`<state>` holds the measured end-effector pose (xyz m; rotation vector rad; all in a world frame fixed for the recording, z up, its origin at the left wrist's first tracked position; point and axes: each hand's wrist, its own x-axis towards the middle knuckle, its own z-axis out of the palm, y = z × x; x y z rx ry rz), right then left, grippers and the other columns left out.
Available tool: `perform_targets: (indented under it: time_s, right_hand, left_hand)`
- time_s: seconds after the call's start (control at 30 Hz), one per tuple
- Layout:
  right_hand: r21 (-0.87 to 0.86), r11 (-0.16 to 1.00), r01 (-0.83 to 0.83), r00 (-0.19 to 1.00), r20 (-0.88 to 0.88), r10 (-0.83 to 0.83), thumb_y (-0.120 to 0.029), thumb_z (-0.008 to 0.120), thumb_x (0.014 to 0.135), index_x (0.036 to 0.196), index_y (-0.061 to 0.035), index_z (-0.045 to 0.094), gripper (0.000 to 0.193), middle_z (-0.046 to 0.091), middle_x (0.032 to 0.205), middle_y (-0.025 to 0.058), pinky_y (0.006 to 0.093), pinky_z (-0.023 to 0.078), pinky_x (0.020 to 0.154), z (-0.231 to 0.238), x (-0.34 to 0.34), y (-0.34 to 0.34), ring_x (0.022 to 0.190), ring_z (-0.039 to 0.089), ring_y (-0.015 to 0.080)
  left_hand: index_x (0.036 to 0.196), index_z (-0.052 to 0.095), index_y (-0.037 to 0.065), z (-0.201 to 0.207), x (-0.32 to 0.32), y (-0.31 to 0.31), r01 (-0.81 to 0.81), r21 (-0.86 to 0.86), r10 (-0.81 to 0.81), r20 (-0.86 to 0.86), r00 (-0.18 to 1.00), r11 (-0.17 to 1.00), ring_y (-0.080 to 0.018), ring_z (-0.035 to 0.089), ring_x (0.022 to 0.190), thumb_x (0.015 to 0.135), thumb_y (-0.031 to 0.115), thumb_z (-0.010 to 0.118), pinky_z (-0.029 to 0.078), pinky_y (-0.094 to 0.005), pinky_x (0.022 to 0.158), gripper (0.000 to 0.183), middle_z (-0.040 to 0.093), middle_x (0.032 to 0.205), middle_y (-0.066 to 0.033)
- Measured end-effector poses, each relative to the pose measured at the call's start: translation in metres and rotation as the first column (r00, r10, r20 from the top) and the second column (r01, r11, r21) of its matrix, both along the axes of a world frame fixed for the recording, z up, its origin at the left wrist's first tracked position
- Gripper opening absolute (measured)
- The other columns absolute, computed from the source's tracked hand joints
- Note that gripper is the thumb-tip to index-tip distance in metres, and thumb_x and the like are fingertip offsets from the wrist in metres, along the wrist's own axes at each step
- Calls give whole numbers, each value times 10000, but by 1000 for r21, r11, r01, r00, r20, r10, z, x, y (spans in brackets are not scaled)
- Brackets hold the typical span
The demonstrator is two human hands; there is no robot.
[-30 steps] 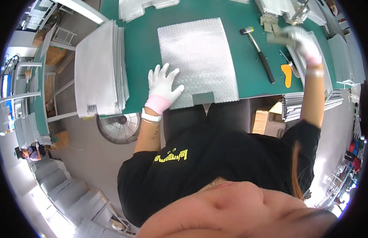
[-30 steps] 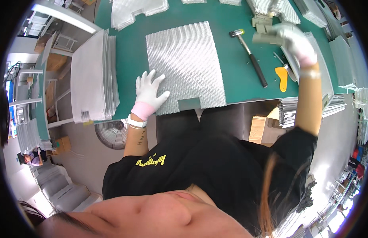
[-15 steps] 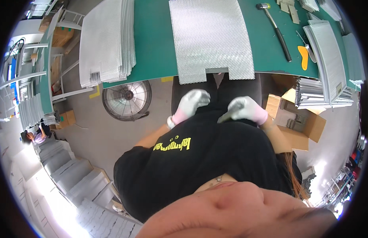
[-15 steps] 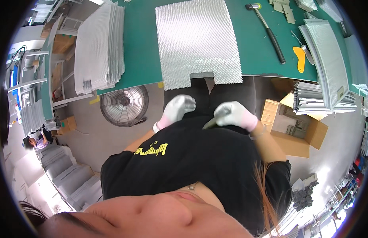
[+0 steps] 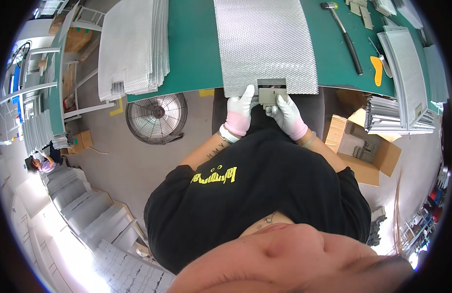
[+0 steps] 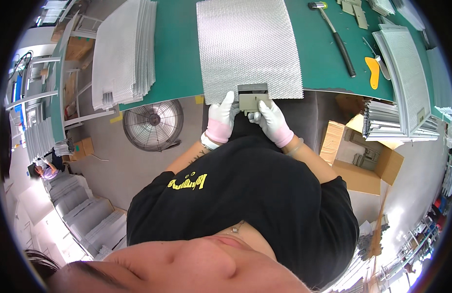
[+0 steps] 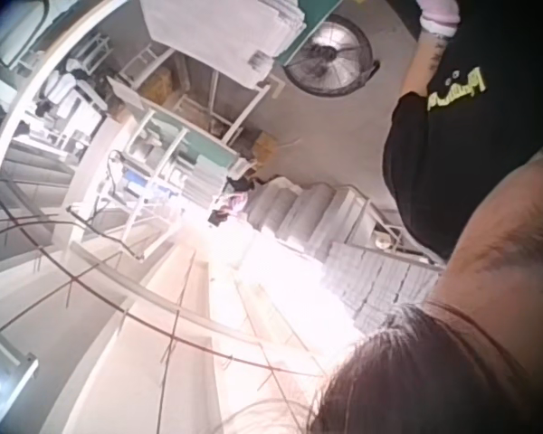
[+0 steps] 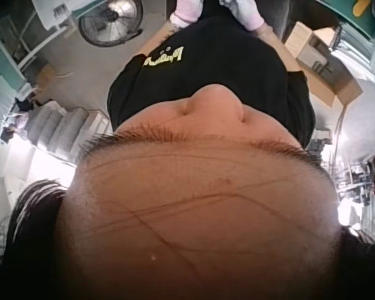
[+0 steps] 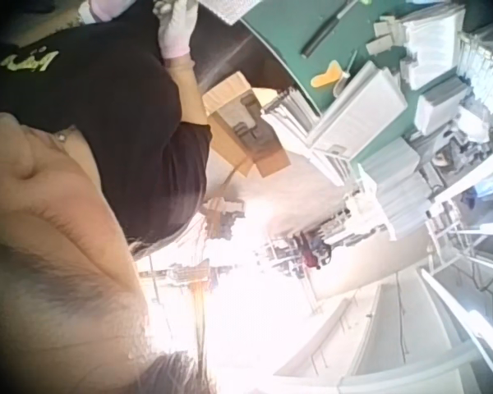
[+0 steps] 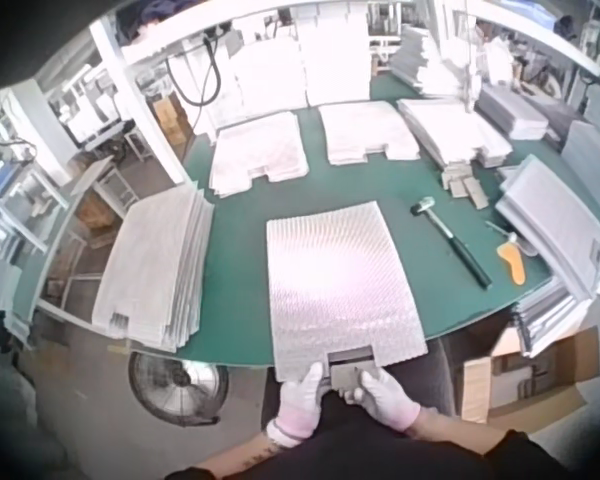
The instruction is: The person assembles air filters by placing a mesh sheet on a table, attaching a plastic frame, and securing it with a power drill. They then use a yellow scraper to smooth the surface and stack the finished units. The process is repeated for multiple units.
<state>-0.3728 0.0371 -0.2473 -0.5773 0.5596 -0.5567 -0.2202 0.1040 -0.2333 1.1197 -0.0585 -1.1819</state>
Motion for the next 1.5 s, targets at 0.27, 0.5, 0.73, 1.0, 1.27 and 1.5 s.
perform_targets:
  time_s: [0.27, 0.5, 0.73, 1.0, 1.27, 1.5]
  right_hand:
    - [-324, 944, -65, 946, -321, -45, -293, 545, 1048, 1093, 2, 665, 322, 652, 779, 8, 210, 445, 630, 8, -5, -4, 645, 538, 54]
    - [-237, 972, 8, 964, -256, -70, -303, 548, 1047, 1082, 2, 672, 331, 644, 769, 10, 212, 441, 640, 5, 1, -1, 662, 541, 58]
    - [-208, 971, -114, 963, -262, 57, -337, 545, 1045, 945, -16, 685, 364, 638, 717, 20, 229, 453, 660, 3, -6, -12, 682, 568, 76]
    - [-334, 940, -63, 927, -369, -69, -250, 637, 1001, 863, -9, 667, 279, 647, 724, 18, 245, 449, 622, 11, 4, -5, 656, 568, 77]
    - [-301, 918, 258, 795, -473, -379, -251, 670, 989, 941, 47, 703, 304, 718, 910, 68, 262, 510, 794, 4, -7, -6, 840, 645, 106]
    - [-125, 939, 320, 858, -382, -344, -259, 673, 989, 1058, 34, 703, 303, 733, 994, 80, 284, 531, 833, 8, -6, -5, 893, 674, 126]
  left_hand:
    - [950, 718, -46, -1, -4, 0, -34, -20, 35, 86, 996, 999, -105, 673, 779, 976, 215, 688, 561, -296, 742, 264, 717, 887, -60]
    - [943, 722, -43, 1, -5, -2, -31, 22, 29, 64, 998, 999, -110, 666, 756, 974, 226, 693, 551, -288, 719, 272, 713, 861, -61]
    - [918, 731, -44, -5, -2, 2, 6, 55, -15, 162, 987, 998, -105, 663, 758, 978, 233, 686, 550, -295, 698, 287, 714, 853, -62]
    - [988, 727, -8, 9, -12, -1, 163, -78, -165, -25, 986, 984, -100, 638, 735, 980, 315, 682, 510, -262, 695, 326, 706, 828, -41]
    - [981, 690, 26, -1, 8, 3, 446, 127, -462, 157, 873, 886, -51, 538, 604, 1002, 338, 645, 422, -203, 571, 316, 641, 761, 5]
    - [1035, 671, 1, -8, -1, 7, 342, -62, -340, 43, 940, 938, -67, 570, 648, 1027, 334, 605, 469, -226, 599, 340, 646, 785, -17]
